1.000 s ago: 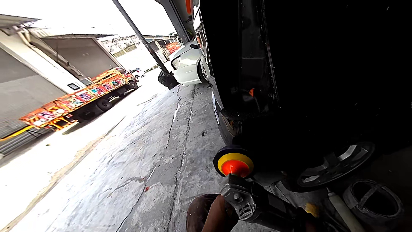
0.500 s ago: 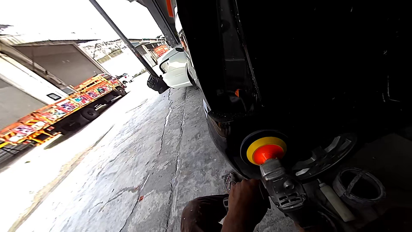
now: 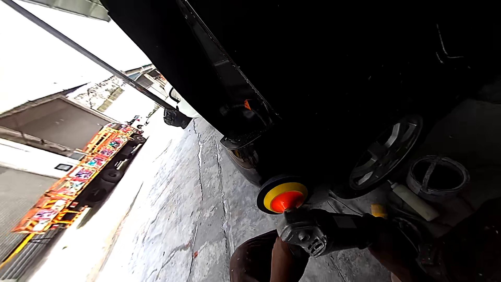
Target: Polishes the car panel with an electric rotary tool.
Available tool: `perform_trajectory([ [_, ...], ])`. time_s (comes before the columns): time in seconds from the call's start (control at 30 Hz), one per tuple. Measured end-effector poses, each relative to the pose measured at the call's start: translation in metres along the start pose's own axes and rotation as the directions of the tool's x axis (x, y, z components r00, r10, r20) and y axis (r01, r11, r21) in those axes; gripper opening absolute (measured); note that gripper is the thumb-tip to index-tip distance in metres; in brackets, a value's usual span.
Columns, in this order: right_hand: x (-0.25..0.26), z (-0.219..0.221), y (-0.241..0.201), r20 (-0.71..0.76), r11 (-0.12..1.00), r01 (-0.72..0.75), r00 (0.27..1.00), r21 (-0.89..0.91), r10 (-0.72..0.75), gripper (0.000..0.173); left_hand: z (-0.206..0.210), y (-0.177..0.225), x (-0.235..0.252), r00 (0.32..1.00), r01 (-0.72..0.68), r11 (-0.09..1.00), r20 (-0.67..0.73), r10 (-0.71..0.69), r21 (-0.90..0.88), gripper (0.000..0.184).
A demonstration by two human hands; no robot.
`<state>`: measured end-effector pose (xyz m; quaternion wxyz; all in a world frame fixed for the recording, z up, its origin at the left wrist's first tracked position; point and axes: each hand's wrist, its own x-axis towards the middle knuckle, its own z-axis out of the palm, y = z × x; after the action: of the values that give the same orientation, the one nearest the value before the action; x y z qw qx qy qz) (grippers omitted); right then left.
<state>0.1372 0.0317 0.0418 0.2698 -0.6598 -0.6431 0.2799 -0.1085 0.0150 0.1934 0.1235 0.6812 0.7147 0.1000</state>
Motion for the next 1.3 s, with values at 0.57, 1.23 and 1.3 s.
perform_trajectory([
  [0.57,-0.006,-0.009,0.023,-0.011,0.94,-0.216,0.974,0.263,0.227,0.051,-0.029,0.141,0.052,0.902,0.027,0.888,0.371,-0.219,0.459,0.032],
  [1.23,0.001,0.011,0.019,0.027,0.966,-0.129,0.992,0.225,0.126,0.04,-0.021,0.085,0.035,0.926,0.149,0.906,0.266,-0.268,0.396,0.042],
  [1.3,0.0,0.009,0.022,-0.003,0.95,-0.162,0.986,0.267,0.169,0.044,-0.029,0.116,0.044,0.912,0.115,0.889,0.307,-0.271,0.443,0.037],
])
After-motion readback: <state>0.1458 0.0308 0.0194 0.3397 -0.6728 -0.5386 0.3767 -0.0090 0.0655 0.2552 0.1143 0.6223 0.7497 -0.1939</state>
